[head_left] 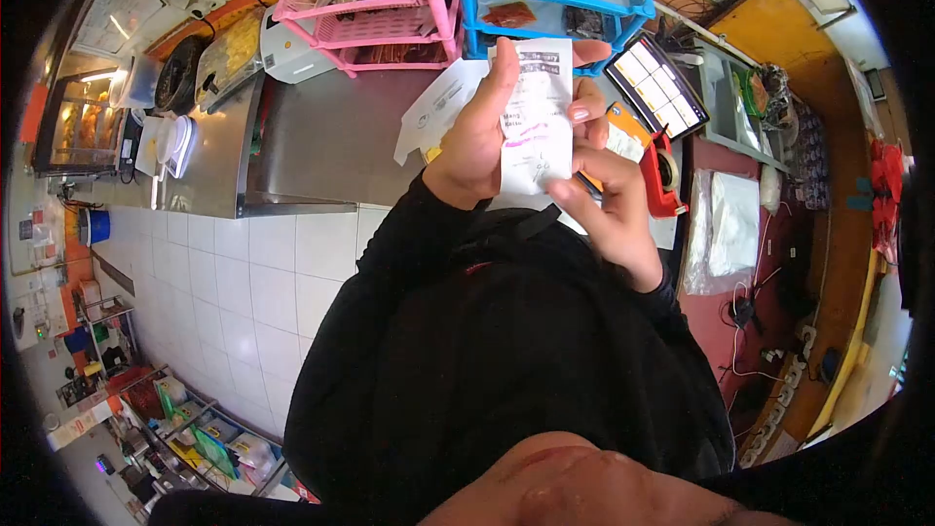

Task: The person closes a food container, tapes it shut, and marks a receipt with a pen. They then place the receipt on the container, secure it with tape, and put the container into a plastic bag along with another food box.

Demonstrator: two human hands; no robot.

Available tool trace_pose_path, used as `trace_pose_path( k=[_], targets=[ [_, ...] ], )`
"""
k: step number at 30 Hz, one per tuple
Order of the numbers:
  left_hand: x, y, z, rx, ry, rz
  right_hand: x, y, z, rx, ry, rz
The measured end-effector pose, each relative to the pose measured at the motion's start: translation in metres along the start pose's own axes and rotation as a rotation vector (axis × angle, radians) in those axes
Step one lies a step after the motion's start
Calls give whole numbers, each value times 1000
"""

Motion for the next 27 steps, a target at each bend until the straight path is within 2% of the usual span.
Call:
trace_pose_path(
  k=[2,8,9,11,24,27],
  targets=[
    [-4,-2,-2,23,-54,10,-4,-1,-3,-138,-27,-70],
    [-8,-7,-1,66,-17,-16,0,-8,-11,28,2,29],
    [-8,-8,0,67,-18,-17,0,-8,-11,28,3,31],
    [-6,-11,3,22,-248,-19,3,-9,-7,-23,-2,76],
    [22,8,3,11,-189,108,7,-15,12,-3,28,144],
    [32,24,11,-77,-286,79,9,-15,14,-26,34,150]
  ],
)
Point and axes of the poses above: each hand's wrist, its own y-axis away from the middle knuckle, its own x-axis out of the back of the hand, z = x × y, the point moved 5 cm from there along -y, towards the middle knuckle, and after that the axes turned 14 degrees about y, right-handed, at the moved point
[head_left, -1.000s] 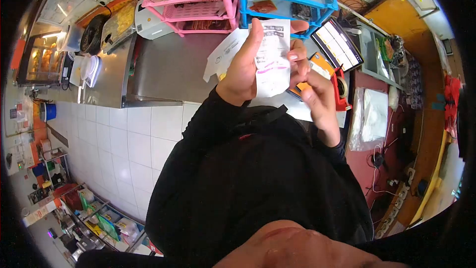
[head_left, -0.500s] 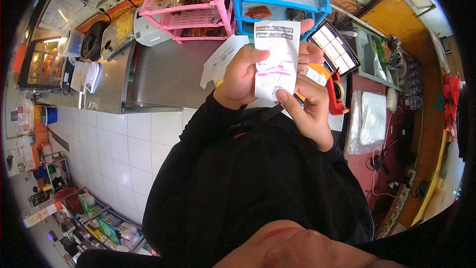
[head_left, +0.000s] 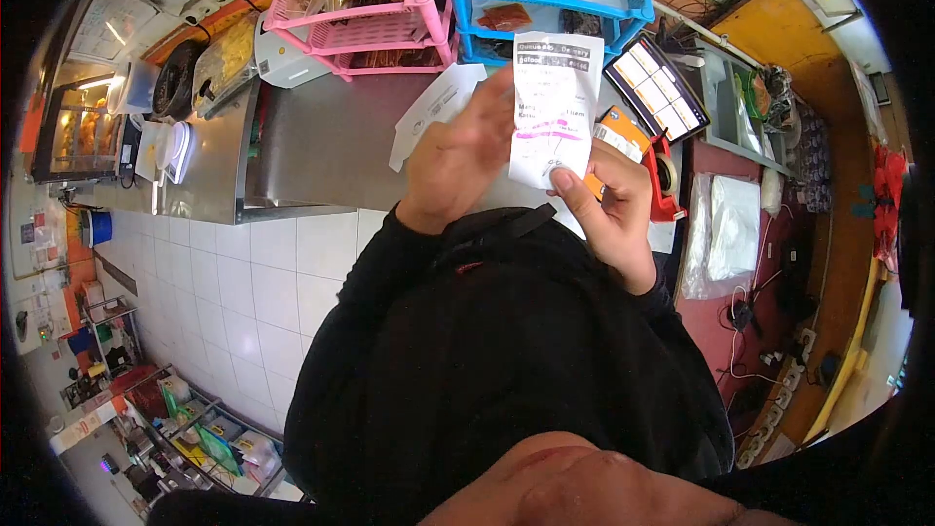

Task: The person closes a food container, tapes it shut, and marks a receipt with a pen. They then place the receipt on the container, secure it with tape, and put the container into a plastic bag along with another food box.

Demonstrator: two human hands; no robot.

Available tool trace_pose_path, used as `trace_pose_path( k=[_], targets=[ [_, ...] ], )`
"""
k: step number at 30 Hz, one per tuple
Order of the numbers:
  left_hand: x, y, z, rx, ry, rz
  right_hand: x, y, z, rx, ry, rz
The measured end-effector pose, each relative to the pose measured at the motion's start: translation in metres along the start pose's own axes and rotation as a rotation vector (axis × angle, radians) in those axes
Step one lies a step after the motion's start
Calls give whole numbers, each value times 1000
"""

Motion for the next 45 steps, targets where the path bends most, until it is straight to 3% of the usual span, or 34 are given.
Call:
trace_pose_path(
  k=[4,6,7,9,10,12,13,15,16,18,19,21,22,24,26,27,29,32,41,45],
  targets=[
    [130,73,-20,-146,-140,832,0,-3,3,9,9,5],
    [189,120,-38,-180,-353,1271,0,-5,6,1,16,-2],
    [229,139,-57,-182,-352,1278,-1,-7,8,-9,28,-2],
    [291,179,-66,-123,-1192,1624,-5,-12,16,-58,52,20],
    [297,183,-69,-113,-1192,1638,-5,-16,29,-100,101,18],
    [304,176,-77,-247,-1021,1290,-18,-28,82,-266,106,62],
    [292,171,-68,-99,-1149,1294,-27,-36,116,-402,158,-26],
    [312,181,-60,-166,-1139,1211,-48,-46,188,-608,204,-62],
    [321,185,-52,-232,-1127,1122,-60,-49,226,-612,203,-67],
    [331,198,-29,-114,-1214,1164,-76,-47,283,-549,748,-58],
    [328,200,-15,-106,-1276,1144,-91,-39,286,-559,744,-64],
    [324,209,7,-57,-1270,1144,-107,-32,271,-406,999,319],
    [326,215,15,-44,-1270,1144,-120,-29,270,-416,1000,313],
    [335,225,23,33,-1202,1118,-167,-21,280,-364,940,-247],
    [340,230,29,14,-1277,1047,-215,-1,328,-620,366,-345],
    [338,226,33,49,-1117,1145,-225,-3,329,-625,368,-344],
    [340,223,32,55,-785,1293,-252,2,331,-840,146,-466],
    [345,220,30,72,-671,1333,-264,-9,340,-794,324,-555],
    [349,225,29,92,-561,1316,-255,5,336,-1233,-94,-523],
    [353,229,26,101,-577,1278,-240,17,312,-1153,4,-647]
  ],
)
Point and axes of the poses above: each hand's wrist, its own y-axis away from the middle knuckle, its own x-axis out of the back of the hand, z = x × y, the point moved 5 cm from there along -y, towards the middle knuckle, and after that the axes turned 14 degrees about y, right-handed, at the moved point
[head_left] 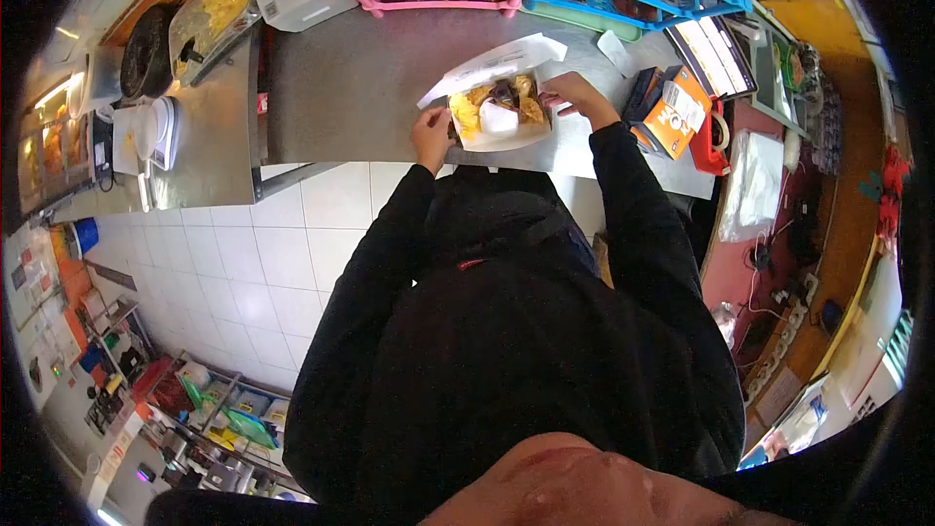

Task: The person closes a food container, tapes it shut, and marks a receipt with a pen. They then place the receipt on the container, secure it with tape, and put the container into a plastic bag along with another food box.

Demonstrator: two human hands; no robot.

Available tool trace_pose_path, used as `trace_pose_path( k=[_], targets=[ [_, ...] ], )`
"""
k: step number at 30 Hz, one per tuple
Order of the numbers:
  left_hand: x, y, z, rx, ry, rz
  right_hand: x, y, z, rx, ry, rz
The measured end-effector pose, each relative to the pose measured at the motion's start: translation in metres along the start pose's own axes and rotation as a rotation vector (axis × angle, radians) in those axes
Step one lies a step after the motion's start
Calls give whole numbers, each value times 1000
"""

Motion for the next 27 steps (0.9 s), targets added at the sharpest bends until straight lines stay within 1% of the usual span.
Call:
trace_pose_path(
  k=[4,7,8,9,11,12,13,15,18,19,20,21,22,23,24,25,26,27],
  targets=[
    [5,-6,-1,-40,-90,-67,-6,7,17,-19,69,80],
    [6,-10,0,-42,-100,-120,-4,25,5,266,770,492],
    [6,-9,1,-38,-90,-130,-9,31,9,249,638,492],
    [5,-9,3,-35,-77,-138,-11,31,13,249,637,495],
    [3,-7,6,-39,-56,-146,-9,31,26,184,293,607],
    [2,-5,8,-39,-39,-155,-9,20,35,241,104,532],
    [1,-3,11,-36,-46,-162,-6,27,23,235,97,536],
    [-4,0,16,-1,-95,-143,1,35,12,-2,-102,506],
    [-3,-9,7,41,-41,-178,9,8,12,21,46,575],
    [3,-21,-4,15,-42,-231,11,7,7,49,53,578],
    [4,-23,-5,42,-20,-240,11,2,9,41,116,602],
    [14,-38,-18,32,-87,-282,12,-17,14,225,482,777],
    [17,-44,-23,35,-112,-342,12,5,1,157,425,739],
    [20,-52,-28,62,-140,-382,3,-13,2,345,668,860],
    [18,-42,-18,-2,-131,-366,-4,-46,17,333,821,847],
    [16,-42,-15,-48,-192,-409,-6,-28,4,393,875,826],
    [3,-26,-5,157,-81,-375,-8,-36,3,359,874,802],
    [-4,-20,0,199,-90,-354,-10,-24,-3,479,838,1020]
  ],
)
Point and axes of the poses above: each hand's wrist, its own y-axis away from the middle knuckle, its own x-axis out of the back of the hand, z = x × y, the point moved 5 cm from there along -y, towards the middle knuckle, and after that the axes turned 14 degrees about y, right-handed, at the moved point
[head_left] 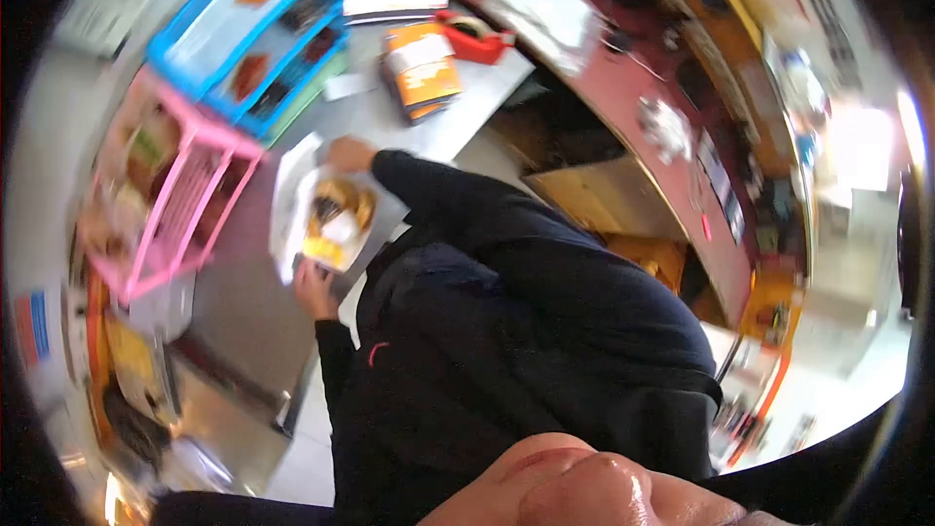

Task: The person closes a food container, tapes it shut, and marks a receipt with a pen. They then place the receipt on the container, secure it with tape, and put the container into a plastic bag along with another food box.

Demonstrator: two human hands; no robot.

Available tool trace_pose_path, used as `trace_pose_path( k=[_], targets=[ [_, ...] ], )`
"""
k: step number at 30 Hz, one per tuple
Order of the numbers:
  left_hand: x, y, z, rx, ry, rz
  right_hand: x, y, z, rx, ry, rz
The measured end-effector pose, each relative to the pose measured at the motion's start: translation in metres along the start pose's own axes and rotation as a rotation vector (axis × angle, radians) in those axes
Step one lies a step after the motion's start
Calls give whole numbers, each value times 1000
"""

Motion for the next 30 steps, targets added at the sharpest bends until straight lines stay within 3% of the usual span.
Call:
trace_pose_path(
  k=[2,4,7,11,13,14,16,17,20,22,24,26,30],
  targets=[
    [-6,-6,-1,20,-24,36,28,-1,-7,-184,-126,-322],
    [-18,-3,5,64,-91,95,58,2,-9,-479,-288,-308],
    [-25,-16,5,20,-106,42,50,-8,-1,-620,-332,-234],
    [-31,-19,10,27,-83,46,53,3,17,-572,-306,-249],
    [-32,-19,12,11,-154,29,18,10,26,-346,-186,-365],
    [-31,-21,13,12,-156,24,22,14,28,-352,-184,-364],
    [-29,-24,14,-27,-181,12,35,31,21,-161,-171,-340],
    [-28,-25,13,-27,-184,13,52,38,17,-294,-219,-328],
    [-26,-27,15,-57,-206,11,58,45,8,-301,-290,-333],
    [-16,-41,9,23,-128,-30,40,48,12,-152,-212,-205],
    [-4,-49,5,-40,-193,-4,74,60,15,-264,-84,-382],
    [-7,-42,10,-92,-259,-22,54,75,22,-354,-74,-497],
    [-26,-26,20,-65,-266,-20,68,92,25,-355,-159,-489]
  ],
)
Point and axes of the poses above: each hand's wrist, its own y-axis away from the middle knuckle, its own x-axis out of the back of the hand, z = x × y, the point moved 5 cm from there along -y, towards the middle knuckle, and after that the axes turned 14 degrees about y, right-handed, at the moved point
